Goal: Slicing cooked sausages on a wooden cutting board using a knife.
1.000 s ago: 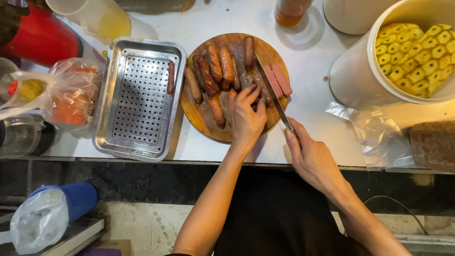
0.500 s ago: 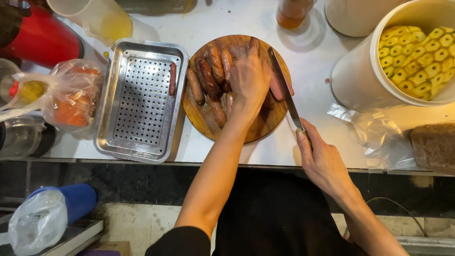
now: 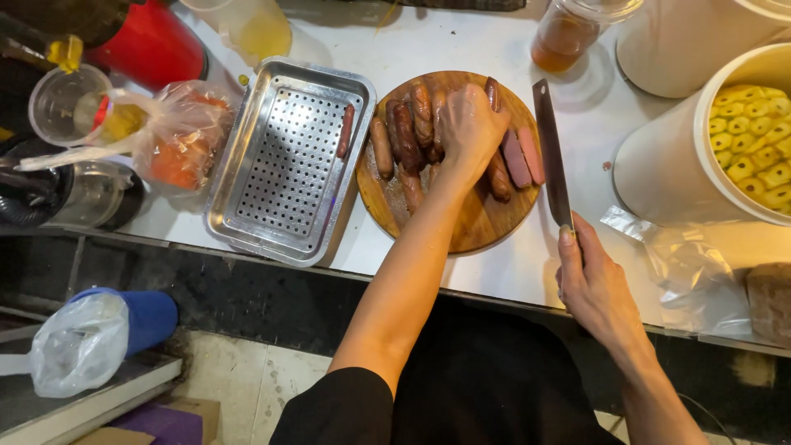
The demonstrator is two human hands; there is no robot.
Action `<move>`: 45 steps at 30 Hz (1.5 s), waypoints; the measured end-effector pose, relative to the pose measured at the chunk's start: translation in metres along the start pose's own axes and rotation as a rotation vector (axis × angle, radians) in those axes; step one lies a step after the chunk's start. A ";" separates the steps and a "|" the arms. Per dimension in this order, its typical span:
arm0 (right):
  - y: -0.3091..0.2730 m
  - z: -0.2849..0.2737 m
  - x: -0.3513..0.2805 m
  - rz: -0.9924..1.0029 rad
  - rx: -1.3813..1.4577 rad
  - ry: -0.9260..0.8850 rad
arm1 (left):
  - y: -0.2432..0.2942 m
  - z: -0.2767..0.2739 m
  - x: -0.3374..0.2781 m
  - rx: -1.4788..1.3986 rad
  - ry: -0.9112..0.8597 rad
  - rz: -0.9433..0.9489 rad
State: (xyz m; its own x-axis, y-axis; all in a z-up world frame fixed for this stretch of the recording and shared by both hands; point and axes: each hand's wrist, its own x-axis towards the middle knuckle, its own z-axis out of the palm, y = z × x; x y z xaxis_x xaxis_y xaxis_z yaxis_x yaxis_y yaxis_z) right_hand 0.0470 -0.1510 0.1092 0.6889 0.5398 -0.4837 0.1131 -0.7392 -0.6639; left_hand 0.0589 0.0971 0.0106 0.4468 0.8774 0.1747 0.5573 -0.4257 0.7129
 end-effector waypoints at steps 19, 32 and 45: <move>-0.006 0.001 -0.004 -0.009 -0.220 -0.130 | -0.036 -0.131 -0.075 0.034 0.152 -0.249; -0.004 0.011 0.005 -0.048 -0.276 -0.155 | -0.014 -0.023 -0.120 -0.217 -0.014 -0.058; -0.017 0.008 0.001 -0.048 -0.308 -0.173 | -0.020 -0.014 -0.120 -0.312 0.017 -0.028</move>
State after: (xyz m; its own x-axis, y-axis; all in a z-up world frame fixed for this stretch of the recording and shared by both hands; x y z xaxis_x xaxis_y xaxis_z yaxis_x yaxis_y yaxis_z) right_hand 0.0401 -0.1352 0.1156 0.5495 0.6174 -0.5629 0.3711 -0.7840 -0.4976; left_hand -0.0155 0.0033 -0.0150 0.4208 0.8926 0.1618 0.3266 -0.3155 0.8910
